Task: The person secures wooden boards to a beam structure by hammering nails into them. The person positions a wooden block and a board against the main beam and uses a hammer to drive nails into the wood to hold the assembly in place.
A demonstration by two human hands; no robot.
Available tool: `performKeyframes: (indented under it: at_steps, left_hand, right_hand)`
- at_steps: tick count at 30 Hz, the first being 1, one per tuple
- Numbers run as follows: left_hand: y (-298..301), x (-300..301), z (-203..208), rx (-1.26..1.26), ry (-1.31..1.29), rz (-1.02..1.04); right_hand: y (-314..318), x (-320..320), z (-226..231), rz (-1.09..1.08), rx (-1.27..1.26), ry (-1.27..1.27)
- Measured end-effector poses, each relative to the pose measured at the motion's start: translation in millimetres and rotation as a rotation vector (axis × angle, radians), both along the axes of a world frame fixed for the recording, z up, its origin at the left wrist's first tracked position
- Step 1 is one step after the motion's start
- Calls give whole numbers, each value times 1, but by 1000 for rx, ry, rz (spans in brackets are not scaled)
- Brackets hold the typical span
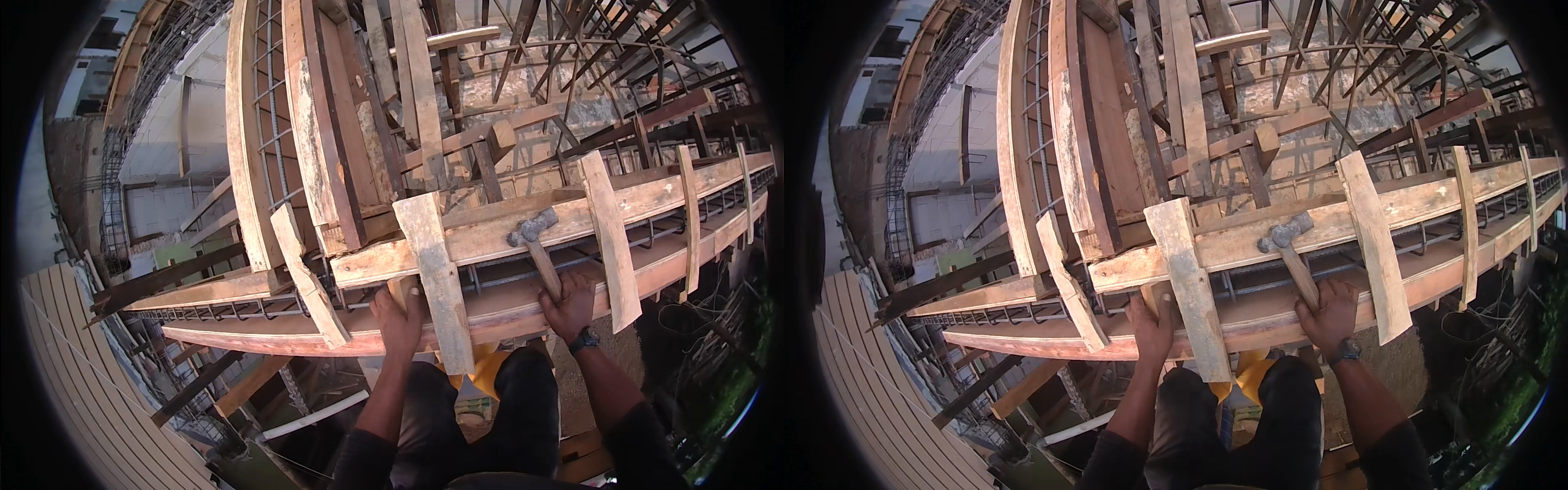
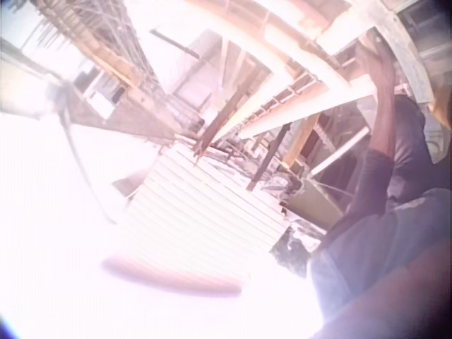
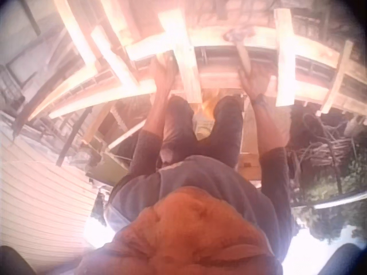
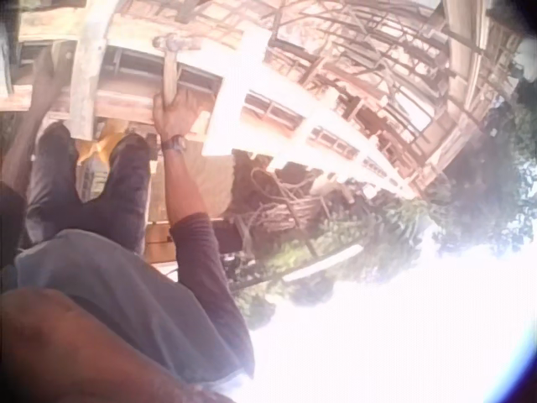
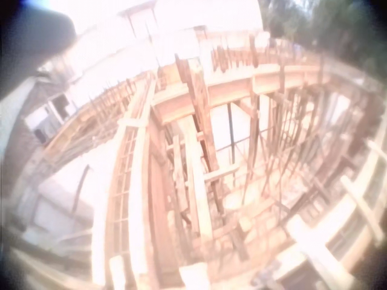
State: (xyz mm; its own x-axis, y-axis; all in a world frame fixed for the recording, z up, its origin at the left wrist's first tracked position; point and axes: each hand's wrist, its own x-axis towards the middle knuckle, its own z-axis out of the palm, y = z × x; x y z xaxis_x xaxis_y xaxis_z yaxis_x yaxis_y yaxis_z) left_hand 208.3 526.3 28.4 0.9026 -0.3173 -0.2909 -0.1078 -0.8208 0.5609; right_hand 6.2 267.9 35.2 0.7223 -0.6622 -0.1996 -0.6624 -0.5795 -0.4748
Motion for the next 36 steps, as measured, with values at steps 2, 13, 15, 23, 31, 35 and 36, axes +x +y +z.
performKeyframes:
  at_steps: [2, 13, 15, 23, 31, 35, 36]
  left_hand:
    - [0, -1, 0, -76, 115, 124]
    - [-10, 11, 24, 131, 154, 94]
    - [-11, 8, 18, 114, 136, 141]
    - [-27, 61, 180, -32, 96, 161]
    - [223, -49, 274, 489, 339, 591]
    - [203, -117, 271, 700, 649, 482]
    - [215, -143, 277, 715, 715, 459]
  right_hand:
    - [2, -2, 1, 2, -23, 3]
    - [-1, 2, -1, 62, 10, 10]
    - [3, 5, -1, 72, -5, 69]
    - [-12, -20, -10, 43, -16, 106]
    - [5, -2, -10, 72, -3, 79]
    - [-5, -11, -12, 45, -64, 128]
    - [7, -10, -16, 79, -39, 95]
